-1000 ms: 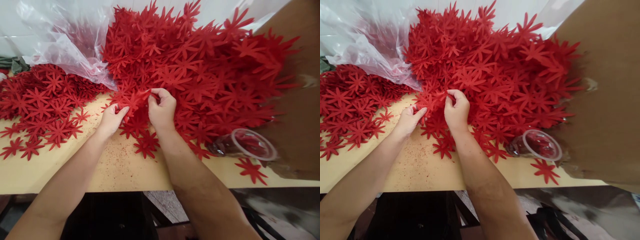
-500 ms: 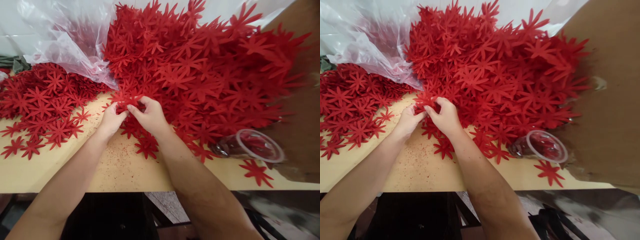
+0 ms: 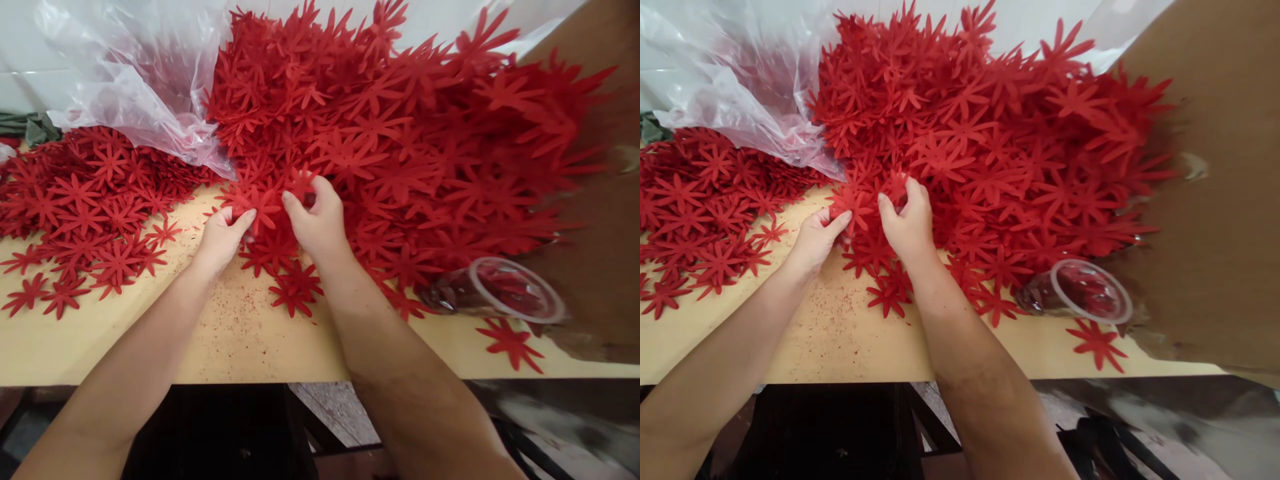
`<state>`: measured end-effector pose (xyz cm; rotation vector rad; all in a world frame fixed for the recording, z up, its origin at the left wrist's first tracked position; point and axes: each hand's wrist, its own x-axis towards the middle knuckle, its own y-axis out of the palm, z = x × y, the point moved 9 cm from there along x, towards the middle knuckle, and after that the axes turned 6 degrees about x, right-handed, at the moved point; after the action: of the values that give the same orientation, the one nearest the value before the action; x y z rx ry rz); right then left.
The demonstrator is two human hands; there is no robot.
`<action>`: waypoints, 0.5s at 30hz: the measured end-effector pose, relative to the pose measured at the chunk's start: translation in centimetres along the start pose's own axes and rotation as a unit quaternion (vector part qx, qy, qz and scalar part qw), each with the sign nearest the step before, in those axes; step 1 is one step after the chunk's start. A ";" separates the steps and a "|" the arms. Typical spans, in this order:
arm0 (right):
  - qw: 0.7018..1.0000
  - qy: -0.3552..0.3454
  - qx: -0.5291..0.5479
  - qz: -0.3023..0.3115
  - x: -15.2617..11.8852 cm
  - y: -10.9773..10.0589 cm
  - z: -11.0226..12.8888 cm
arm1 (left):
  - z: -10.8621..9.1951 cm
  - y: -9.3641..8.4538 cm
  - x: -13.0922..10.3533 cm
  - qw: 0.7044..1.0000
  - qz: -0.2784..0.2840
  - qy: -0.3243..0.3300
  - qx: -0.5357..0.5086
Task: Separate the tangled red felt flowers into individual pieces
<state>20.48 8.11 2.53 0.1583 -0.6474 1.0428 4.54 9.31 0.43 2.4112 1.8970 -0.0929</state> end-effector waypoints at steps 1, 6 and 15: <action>1.000 -0.008 -0.010 -0.003 -0.1 -0.1 0.4 | 0.1 0.1 0.0 1.000 0.003 -0.003 -0.001; 0.998 -0.011 -0.007 0.055 -0.8 1.1 3.3 | 0.1 0.0 0.1 0.999 0.000 0.007 -0.035; 0.963 0.117 0.137 0.202 -2.1 4.7 2.4 | -0.3 -0.4 0.3 0.998 -0.018 0.046 -0.039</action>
<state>14.77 7.96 2.44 0.1423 -0.3221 1.5205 4.21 9.77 0.72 2.3710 1.9427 0.0894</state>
